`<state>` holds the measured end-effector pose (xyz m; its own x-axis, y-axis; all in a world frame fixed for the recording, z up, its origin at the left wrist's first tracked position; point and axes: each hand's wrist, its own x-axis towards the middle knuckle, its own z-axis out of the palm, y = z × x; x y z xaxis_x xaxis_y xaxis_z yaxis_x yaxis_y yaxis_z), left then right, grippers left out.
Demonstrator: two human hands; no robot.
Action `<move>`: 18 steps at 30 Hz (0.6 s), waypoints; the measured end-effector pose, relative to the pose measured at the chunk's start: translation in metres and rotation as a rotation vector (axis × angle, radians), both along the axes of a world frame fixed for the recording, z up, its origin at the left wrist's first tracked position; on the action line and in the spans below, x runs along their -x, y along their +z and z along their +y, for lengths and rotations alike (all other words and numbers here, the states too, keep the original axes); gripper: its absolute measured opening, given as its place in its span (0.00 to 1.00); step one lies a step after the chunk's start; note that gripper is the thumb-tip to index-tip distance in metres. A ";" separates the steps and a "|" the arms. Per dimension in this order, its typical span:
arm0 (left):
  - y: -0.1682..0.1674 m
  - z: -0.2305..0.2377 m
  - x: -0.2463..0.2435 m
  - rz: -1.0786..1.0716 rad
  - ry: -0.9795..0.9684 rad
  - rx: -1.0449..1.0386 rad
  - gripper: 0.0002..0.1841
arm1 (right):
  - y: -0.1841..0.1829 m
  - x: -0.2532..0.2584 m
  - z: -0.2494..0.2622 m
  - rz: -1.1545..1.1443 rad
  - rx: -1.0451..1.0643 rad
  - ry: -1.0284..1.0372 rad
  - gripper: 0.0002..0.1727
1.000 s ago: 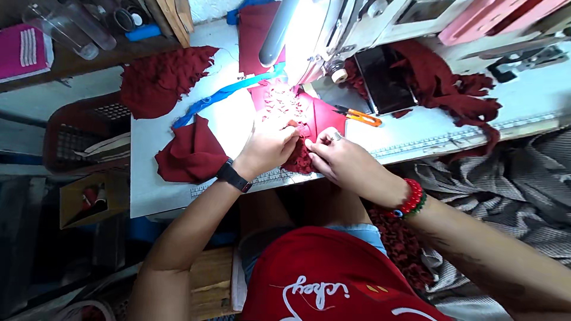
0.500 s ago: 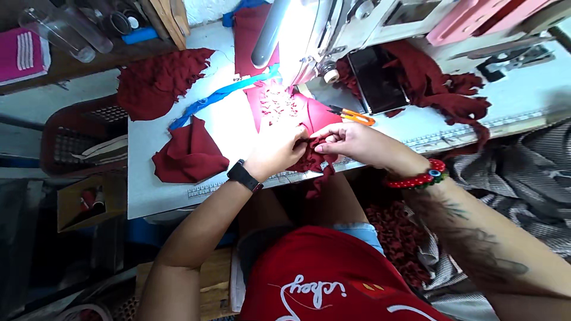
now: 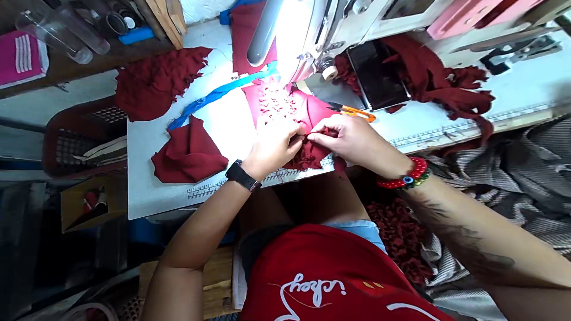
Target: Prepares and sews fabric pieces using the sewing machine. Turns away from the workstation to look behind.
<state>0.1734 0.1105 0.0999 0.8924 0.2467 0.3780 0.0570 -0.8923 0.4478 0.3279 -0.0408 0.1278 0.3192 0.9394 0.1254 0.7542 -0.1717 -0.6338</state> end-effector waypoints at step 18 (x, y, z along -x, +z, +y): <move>0.015 0.015 0.032 0.010 -0.039 -0.035 0.10 | -0.005 0.015 -0.006 -0.419 -0.074 0.245 0.16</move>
